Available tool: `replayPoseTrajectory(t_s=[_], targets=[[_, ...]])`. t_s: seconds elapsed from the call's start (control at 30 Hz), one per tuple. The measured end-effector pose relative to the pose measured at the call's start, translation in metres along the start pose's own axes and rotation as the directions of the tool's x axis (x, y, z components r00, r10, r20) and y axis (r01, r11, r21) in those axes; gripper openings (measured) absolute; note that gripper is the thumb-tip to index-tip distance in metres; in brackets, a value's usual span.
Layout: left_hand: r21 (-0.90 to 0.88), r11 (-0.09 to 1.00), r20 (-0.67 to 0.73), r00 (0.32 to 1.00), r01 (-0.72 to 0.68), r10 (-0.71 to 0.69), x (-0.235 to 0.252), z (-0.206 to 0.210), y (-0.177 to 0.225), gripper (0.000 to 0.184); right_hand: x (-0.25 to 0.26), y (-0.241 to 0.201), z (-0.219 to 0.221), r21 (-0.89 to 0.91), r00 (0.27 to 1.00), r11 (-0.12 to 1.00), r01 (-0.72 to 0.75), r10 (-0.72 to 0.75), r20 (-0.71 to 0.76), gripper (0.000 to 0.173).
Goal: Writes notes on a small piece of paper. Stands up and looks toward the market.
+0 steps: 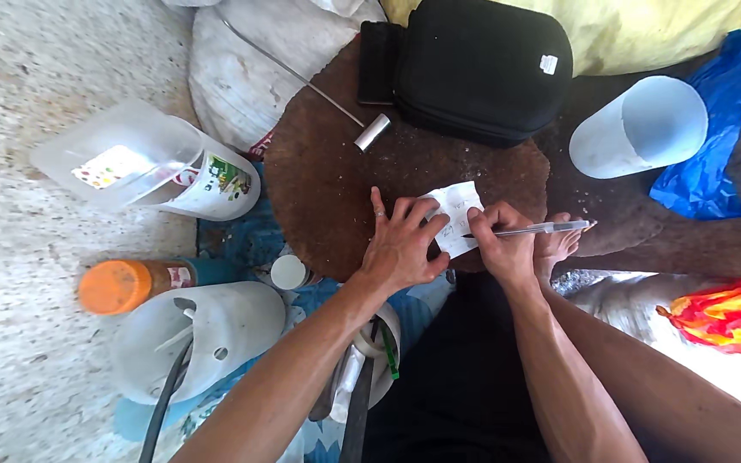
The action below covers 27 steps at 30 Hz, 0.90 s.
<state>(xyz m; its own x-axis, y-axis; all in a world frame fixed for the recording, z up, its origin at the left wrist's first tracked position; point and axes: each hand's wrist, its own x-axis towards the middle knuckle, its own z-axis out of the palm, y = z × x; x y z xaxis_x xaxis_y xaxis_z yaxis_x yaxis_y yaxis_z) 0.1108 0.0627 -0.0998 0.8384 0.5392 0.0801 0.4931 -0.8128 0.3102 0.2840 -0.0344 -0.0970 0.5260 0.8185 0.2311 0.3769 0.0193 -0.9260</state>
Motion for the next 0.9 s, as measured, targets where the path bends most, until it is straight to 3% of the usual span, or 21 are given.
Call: replayPoseTrajectory(t_s=[0.53,0.9], targets=[[-0.032,0.999,0.008,1.000,-0.010,0.011,0.0007,-0.0001,0.0000,0.051,0.0007,0.0005,0.0001,-0.012,1.000,1.000,0.006,-0.006,0.002,0.031],[-0.010,1.000,-0.067,0.998,0.008,-0.008,-0.0019,0.0009,0.0004,0.048,0.0010,-0.0003,-0.0001,-0.021,1.000,1.000,-0.002,0.001,-0.005,0.031]])
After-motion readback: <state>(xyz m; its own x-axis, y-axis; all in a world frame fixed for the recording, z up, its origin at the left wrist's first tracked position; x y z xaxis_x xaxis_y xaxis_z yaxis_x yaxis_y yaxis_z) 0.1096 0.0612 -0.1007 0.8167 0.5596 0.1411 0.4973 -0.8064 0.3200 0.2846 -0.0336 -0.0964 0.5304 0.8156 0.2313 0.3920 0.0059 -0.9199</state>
